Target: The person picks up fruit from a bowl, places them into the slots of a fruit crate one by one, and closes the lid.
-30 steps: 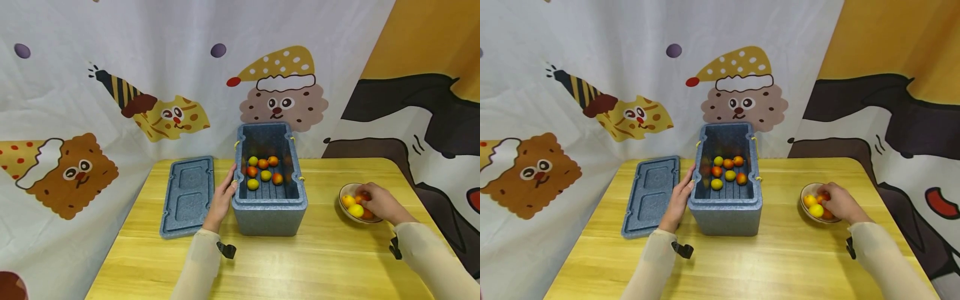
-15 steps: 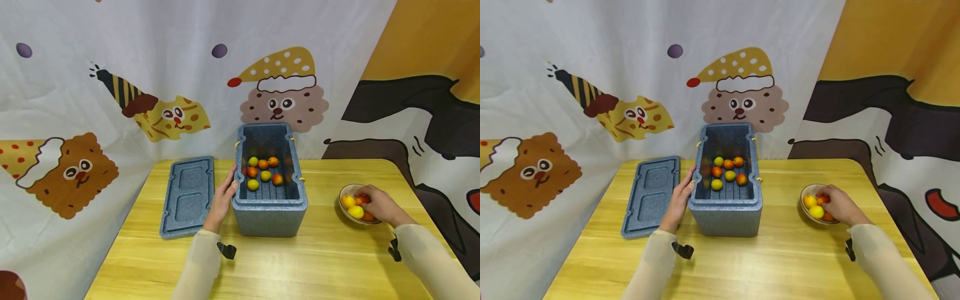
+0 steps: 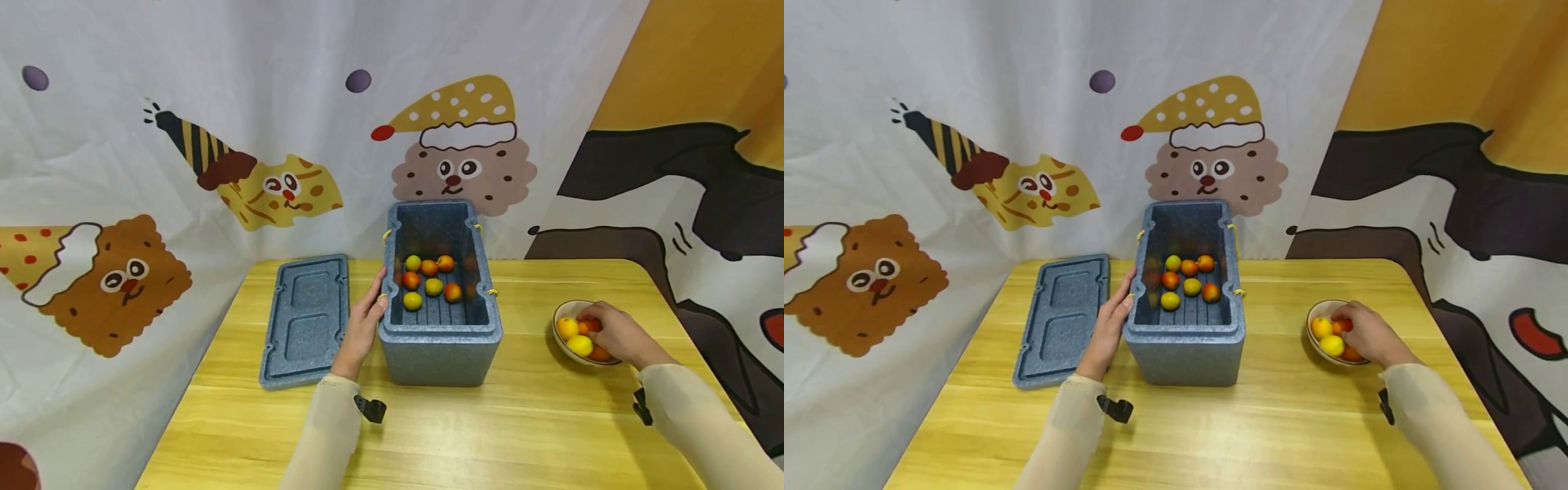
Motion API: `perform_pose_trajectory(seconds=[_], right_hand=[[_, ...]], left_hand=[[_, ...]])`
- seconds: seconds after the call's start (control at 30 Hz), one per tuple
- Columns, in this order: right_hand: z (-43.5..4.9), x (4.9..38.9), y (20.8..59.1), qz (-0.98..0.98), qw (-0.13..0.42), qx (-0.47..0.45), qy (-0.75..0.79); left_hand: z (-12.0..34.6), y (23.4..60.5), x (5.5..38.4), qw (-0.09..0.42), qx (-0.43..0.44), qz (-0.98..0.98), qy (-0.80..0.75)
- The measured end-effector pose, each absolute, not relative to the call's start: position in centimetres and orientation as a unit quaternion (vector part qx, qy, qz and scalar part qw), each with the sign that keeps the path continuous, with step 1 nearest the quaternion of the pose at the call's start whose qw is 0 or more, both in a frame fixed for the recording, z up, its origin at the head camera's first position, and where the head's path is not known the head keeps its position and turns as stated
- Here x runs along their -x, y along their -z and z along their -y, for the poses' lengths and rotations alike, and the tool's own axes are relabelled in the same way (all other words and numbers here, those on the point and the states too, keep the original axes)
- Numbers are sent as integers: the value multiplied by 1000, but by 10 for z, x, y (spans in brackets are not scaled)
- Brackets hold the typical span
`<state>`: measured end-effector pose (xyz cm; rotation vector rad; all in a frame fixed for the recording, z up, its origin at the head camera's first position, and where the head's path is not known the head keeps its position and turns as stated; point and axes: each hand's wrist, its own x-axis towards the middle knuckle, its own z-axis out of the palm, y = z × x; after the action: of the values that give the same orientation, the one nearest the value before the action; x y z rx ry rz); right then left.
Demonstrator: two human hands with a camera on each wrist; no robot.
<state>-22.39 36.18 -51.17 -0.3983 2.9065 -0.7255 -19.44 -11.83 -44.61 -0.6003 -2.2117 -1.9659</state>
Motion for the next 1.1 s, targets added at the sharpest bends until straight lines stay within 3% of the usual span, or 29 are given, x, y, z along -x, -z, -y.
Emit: perform_pose_trajectory(seconds=[0.77, 1.1], right_hand=[[-360, 224, 513, -968, 49, 144, 200], [-368, 219, 491, -967, 37, 99, 231]], left_hand=[[119, 448, 194, 54, 202, 731, 650], [118, 447, 193, 56, 202, 733, 647]])
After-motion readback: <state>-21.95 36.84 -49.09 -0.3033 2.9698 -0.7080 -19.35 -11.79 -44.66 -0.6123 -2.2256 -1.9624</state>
